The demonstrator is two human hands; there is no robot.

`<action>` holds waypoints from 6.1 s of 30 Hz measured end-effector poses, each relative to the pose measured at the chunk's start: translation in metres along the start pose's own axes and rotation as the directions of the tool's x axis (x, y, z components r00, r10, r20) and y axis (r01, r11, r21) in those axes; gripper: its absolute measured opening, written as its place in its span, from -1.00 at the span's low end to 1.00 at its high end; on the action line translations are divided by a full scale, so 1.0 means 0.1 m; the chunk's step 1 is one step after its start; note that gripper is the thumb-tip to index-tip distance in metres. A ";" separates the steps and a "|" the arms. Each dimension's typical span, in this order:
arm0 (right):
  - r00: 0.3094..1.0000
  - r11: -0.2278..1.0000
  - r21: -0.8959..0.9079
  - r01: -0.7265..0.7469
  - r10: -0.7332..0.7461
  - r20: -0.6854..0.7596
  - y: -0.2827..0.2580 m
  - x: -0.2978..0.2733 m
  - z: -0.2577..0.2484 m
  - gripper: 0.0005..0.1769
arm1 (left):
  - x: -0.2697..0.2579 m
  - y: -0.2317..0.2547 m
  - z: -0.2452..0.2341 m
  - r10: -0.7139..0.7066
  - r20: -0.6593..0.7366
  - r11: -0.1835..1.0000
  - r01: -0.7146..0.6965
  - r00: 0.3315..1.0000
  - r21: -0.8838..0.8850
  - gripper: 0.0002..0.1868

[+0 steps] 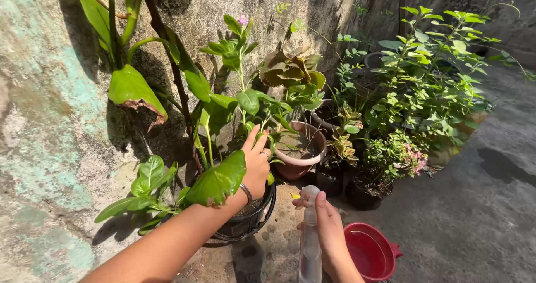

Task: Spraying water or plant care solution onto several potted plants in a garden setting.

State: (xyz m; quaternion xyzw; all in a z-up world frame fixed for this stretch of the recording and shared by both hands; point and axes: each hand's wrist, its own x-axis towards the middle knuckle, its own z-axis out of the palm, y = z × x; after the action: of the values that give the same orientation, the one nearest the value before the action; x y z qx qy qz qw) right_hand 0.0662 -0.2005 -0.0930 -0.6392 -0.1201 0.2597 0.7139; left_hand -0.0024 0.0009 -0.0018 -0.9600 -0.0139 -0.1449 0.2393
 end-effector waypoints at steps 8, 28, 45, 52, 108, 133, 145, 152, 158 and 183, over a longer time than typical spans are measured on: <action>0.994 0.999 0.046 0.020 -0.025 0.102 0.06 0.33 0.03 -0.27 | 0.00 0.08 -0.09 -0.024 0.039 1.000 0.023 0.999 0.021 -0.61; 0.981 0.986 0.079 0.148 -0.157 0.115 0.33 0.76 0.06 -0.29 | -0.12 0.10 0.06 -0.079 0.022 0.994 0.077 0.997 0.078 -0.62; 0.984 0.987 0.100 0.124 -0.135 0.112 0.22 0.72 0.10 -0.29 | 0.13 0.25 -0.09 -0.121 0.335 0.958 0.021 0.934 0.287 -0.50; 0.983 0.993 0.077 0.089 -0.100 0.157 0.21 0.75 0.16 -0.26 | 0.00 0.15 0.13 -0.124 0.223 0.978 0.081 0.967 0.193 -0.51; 0.920 0.946 0.040 0.323 -0.324 0.220 0.35 0.95 0.64 -0.38 | -0.30 -0.09 0.31 -0.107 0.075 0.993 0.102 0.991 0.060 -0.53; 0.936 0.936 -0.126 0.329 -0.305 0.177 0.44 0.91 0.68 -0.41 | -0.42 -0.17 0.29 -0.045 0.055 0.993 0.039 0.997 0.113 -0.54; 0.929 0.935 -0.056 0.350 -0.339 0.146 0.54 0.91 0.65 -0.43 | -0.42 -0.16 0.28 -0.045 0.044 0.991 0.039 0.998 0.127 -0.55; 0.953 0.963 -0.032 0.269 -0.261 0.155 0.33 0.76 0.72 -0.42 | -0.42 -0.16 0.24 -0.043 0.061 0.994 0.037 0.997 0.098 -0.57; 0.936 0.939 -0.066 0.337 -0.326 0.134 0.42 0.83 0.71 -0.39 | -0.42 -0.16 0.20 -0.044 0.086 0.995 0.036 0.995 0.098 -0.59; 0.984 0.995 0.004 0.099 -0.099 0.145 -0.24 0.94 0.87 -0.43 | -0.50 -0.14 0.30 -0.077 0.081 0.992 0.069 0.994 0.106 -0.51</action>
State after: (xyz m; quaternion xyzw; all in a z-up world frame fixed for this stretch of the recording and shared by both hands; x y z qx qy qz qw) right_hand 0.1066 -0.0785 -0.0716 -0.6128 -0.2038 0.2696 0.7143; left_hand -0.0434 0.0291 -0.0348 -0.9505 -0.0667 -0.1115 0.2824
